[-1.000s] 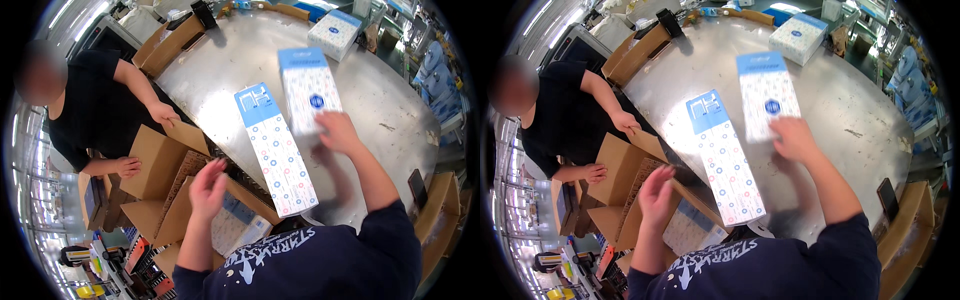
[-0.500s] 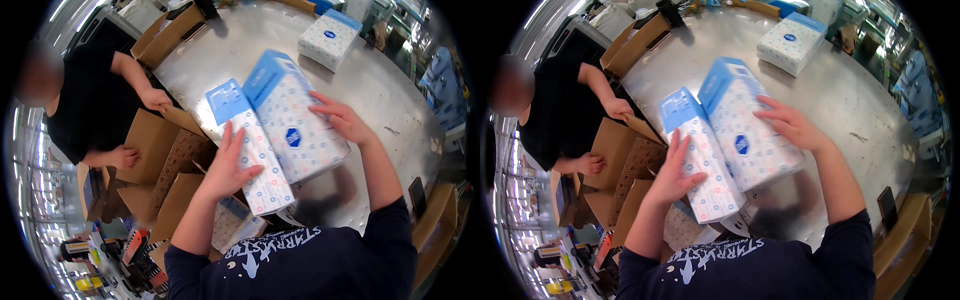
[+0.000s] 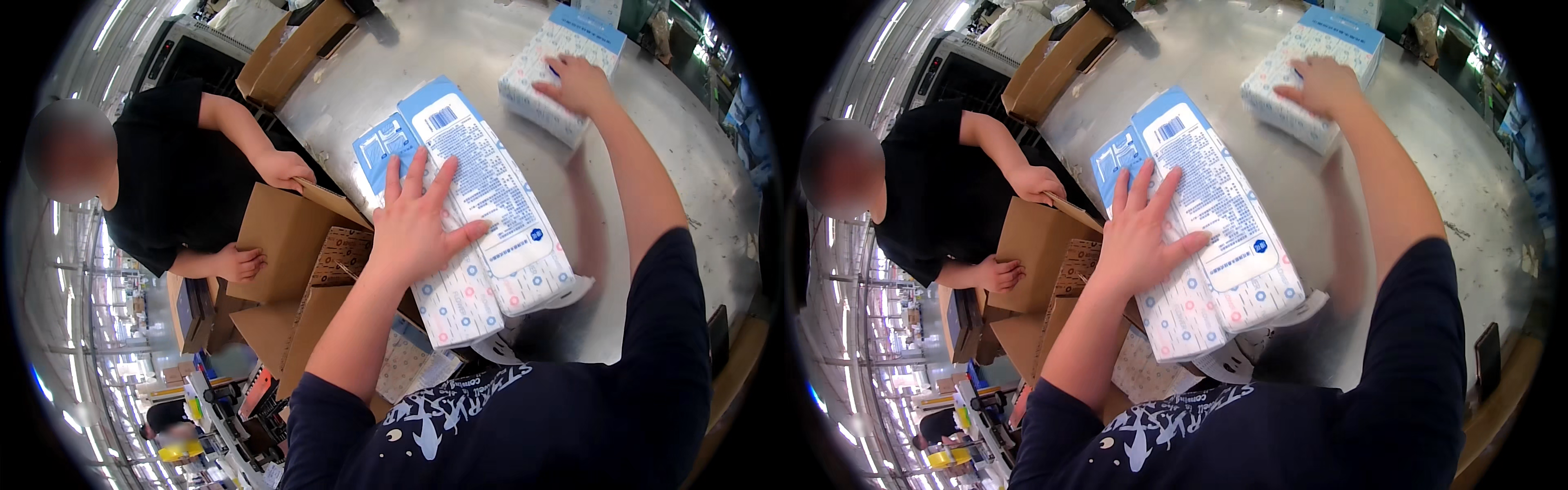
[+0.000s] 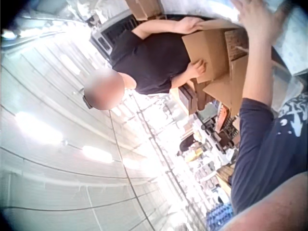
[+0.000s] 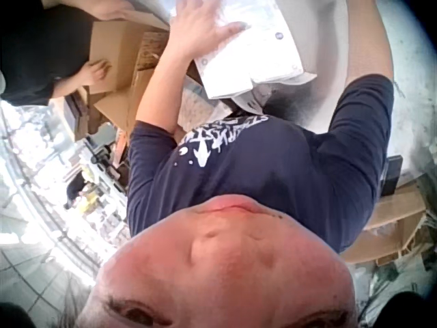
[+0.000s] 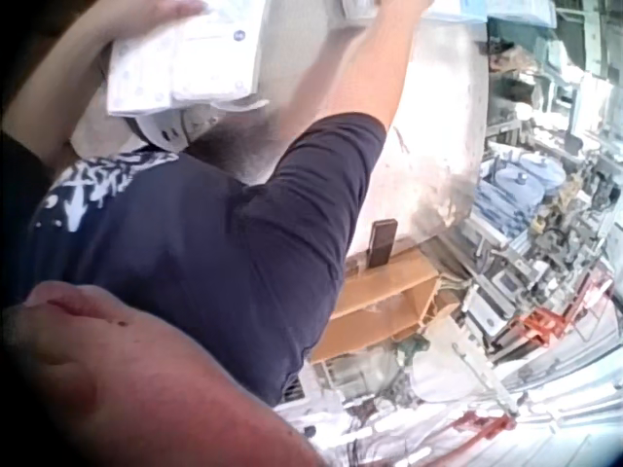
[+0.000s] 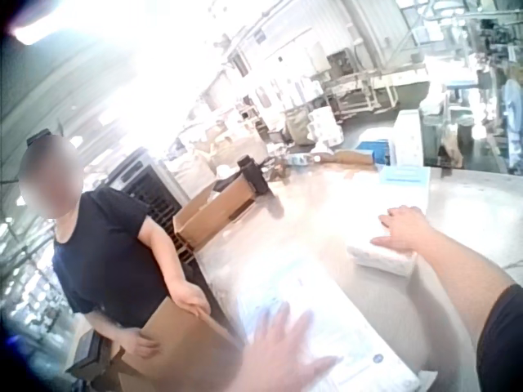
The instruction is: The person packs multiple cardboard boxes by placing stacks of packaged blue items inside them and then placing the filled boxes onto a conveyor belt.
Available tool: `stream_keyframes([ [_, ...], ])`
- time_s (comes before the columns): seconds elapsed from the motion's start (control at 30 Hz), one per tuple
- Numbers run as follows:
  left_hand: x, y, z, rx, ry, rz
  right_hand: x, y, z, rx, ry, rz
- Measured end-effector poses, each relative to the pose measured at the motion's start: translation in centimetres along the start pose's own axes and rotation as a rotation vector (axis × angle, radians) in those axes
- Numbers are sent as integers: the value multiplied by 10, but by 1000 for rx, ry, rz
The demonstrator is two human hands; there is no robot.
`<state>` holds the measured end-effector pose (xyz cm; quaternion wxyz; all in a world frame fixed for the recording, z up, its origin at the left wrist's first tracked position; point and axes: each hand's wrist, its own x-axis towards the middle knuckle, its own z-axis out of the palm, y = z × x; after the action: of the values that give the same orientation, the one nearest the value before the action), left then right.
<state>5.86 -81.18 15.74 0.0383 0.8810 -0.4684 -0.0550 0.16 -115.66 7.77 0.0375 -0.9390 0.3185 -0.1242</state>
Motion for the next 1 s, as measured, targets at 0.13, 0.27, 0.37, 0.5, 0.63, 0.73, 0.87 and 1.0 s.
stream_keyframes([
  [0.13,1,-3,-4,13,-30,-41,-85,13,-33,63,-140,-91],
  [0.27,6,-2,-10,-32,-39,39,-116,80,-17,331,152,34],
  [0.37,7,-9,-10,-32,-53,130,-118,98,1,1475,22,658],
  [0.5,-12,8,-4,-59,-90,251,-141,89,37,1786,-264,445],
  [0.63,-47,16,-7,-17,-127,243,-172,53,-39,1609,-308,119],
  [0.73,-69,-4,17,-546,39,42,-195,35,-122,1392,-484,137],
  [0.87,-63,-7,-2,-662,274,-385,-200,41,-45,1533,-605,426],
  [1.0,-84,-24,19,-1398,-77,-367,-216,-7,-20,1844,-782,264],
])
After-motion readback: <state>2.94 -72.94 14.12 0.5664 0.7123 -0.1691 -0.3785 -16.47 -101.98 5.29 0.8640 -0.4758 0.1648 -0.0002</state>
